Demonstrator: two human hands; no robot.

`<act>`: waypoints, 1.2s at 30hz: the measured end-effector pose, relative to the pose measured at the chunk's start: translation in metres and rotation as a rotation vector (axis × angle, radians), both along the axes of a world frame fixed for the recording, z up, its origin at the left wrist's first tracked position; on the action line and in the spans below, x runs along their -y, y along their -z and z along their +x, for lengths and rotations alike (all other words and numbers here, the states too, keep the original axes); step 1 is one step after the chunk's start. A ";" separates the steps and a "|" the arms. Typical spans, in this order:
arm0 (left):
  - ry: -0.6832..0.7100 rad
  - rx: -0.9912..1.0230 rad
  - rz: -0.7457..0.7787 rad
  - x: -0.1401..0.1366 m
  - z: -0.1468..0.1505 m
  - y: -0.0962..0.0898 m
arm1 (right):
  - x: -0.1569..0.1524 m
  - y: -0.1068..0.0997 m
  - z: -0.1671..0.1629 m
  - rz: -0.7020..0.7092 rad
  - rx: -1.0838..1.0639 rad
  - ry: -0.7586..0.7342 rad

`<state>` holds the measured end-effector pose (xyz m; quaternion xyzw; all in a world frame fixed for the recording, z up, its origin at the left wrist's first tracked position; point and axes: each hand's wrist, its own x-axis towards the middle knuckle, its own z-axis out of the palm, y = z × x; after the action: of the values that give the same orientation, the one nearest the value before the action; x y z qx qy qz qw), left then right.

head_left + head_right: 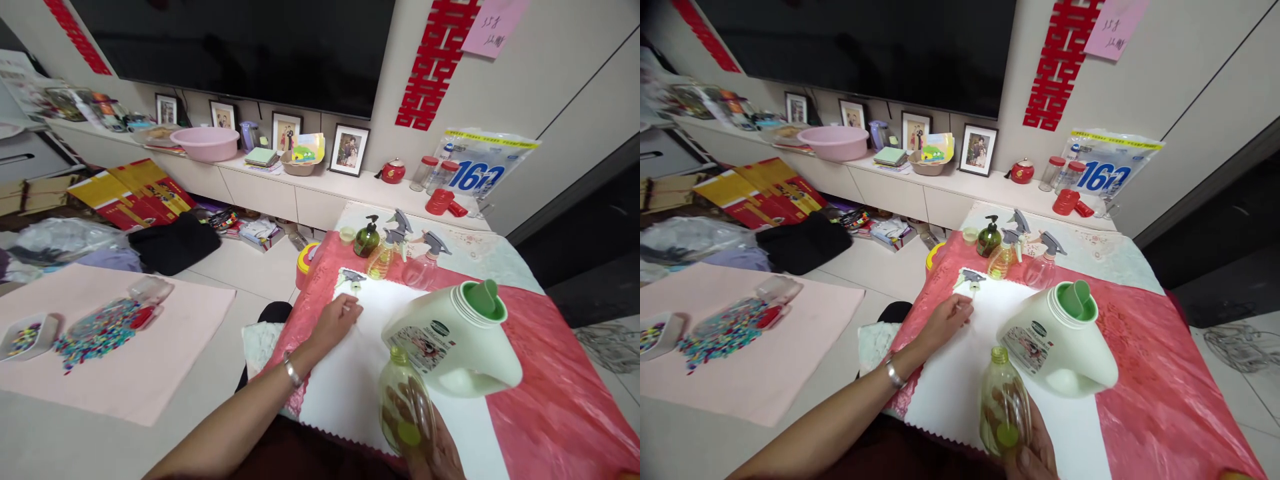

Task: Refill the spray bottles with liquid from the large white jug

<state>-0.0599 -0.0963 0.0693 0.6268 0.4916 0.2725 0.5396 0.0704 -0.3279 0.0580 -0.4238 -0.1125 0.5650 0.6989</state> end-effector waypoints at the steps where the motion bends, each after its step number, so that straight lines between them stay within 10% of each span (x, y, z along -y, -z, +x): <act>1: 0.087 0.066 -0.029 0.014 -0.008 -0.004 | -0.005 -0.001 -0.001 0.010 -0.001 0.013; 5: 0.477 0.370 -0.144 0.061 -0.033 -0.019 | -0.026 0.002 -0.008 0.077 -0.010 -0.030; 13: 0.337 0.371 -0.263 0.075 -0.029 -0.017 | -0.036 -0.001 -0.011 0.023 0.329 -0.097; 19: 0.195 0.321 -0.047 0.061 -0.020 0.014 | 0.000 -0.042 0.036 -0.173 0.973 0.397; 23: 0.244 0.353 0.032 0.063 -0.011 0.031 | 0.003 -0.059 0.082 -0.141 1.017 0.681; 36: 0.139 0.377 0.221 0.052 0.005 0.067 | -0.042 -0.025 0.159 -0.301 1.000 0.376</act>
<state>-0.0545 -0.1479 0.0021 0.6526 0.3050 0.3989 0.5674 0.2296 -0.2860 0.0832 -0.7483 -0.2713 0.1702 0.5809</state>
